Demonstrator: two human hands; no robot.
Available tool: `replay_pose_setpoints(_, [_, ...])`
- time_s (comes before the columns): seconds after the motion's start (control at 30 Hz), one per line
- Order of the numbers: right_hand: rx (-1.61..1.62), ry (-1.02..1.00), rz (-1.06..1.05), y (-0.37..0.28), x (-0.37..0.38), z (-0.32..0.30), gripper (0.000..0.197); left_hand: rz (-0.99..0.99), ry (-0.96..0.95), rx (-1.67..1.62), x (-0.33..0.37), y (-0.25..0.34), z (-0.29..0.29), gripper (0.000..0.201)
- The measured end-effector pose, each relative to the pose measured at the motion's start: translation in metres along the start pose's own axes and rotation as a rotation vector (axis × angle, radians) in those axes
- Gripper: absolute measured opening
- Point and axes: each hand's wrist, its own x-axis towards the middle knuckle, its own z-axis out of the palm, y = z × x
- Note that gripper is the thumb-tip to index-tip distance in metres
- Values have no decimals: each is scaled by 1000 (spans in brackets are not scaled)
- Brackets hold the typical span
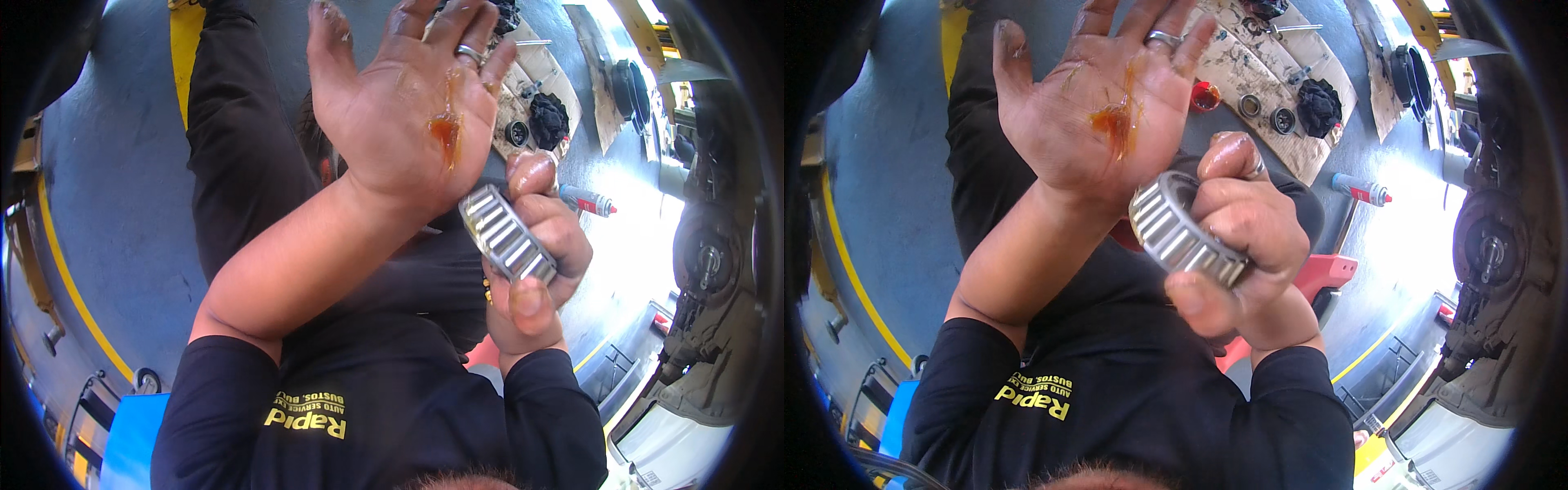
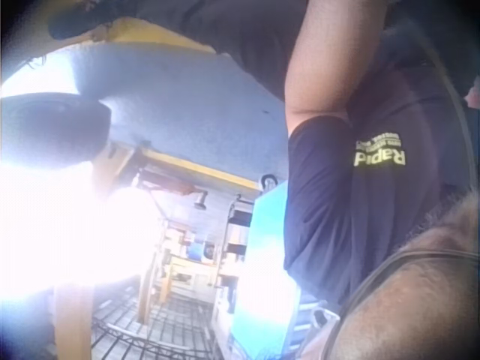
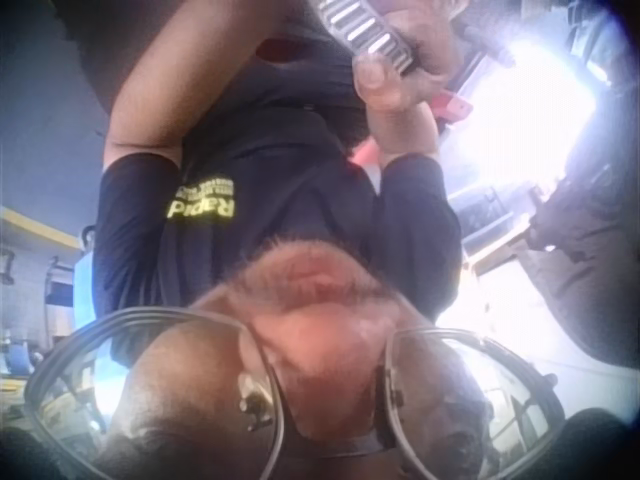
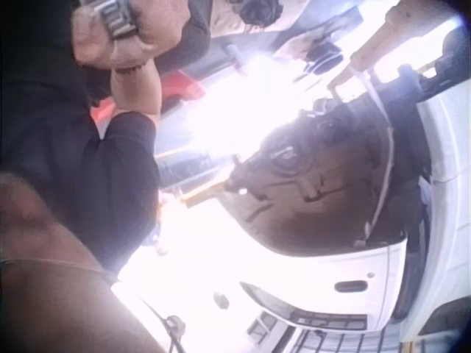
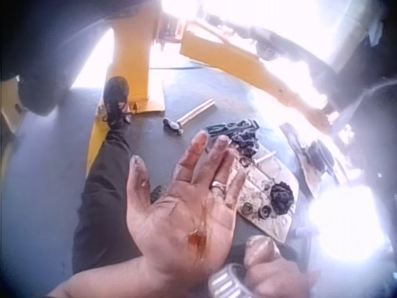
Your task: The person sits on a low stool and applies grease to a metal bearing by hand. They rub the grease into the bearing's inner and outer races and between the rollers, rotating the part to ensure coverage.
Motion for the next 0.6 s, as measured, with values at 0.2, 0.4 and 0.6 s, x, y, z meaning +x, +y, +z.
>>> replay_pose_setpoints(0.2, [-74,383,-38,22,29,-16,24,-97,-57,50,-4,-3,5,78])
replay_pose_setpoints(0.4, [-116,237,21,16,35,-9,23,-144,-85,92,-4,-6,4,81])
replay_pose_setpoints(0.6, [210,210,87,17,12,-14,25,-171,-116,149,2,-2,2,85])
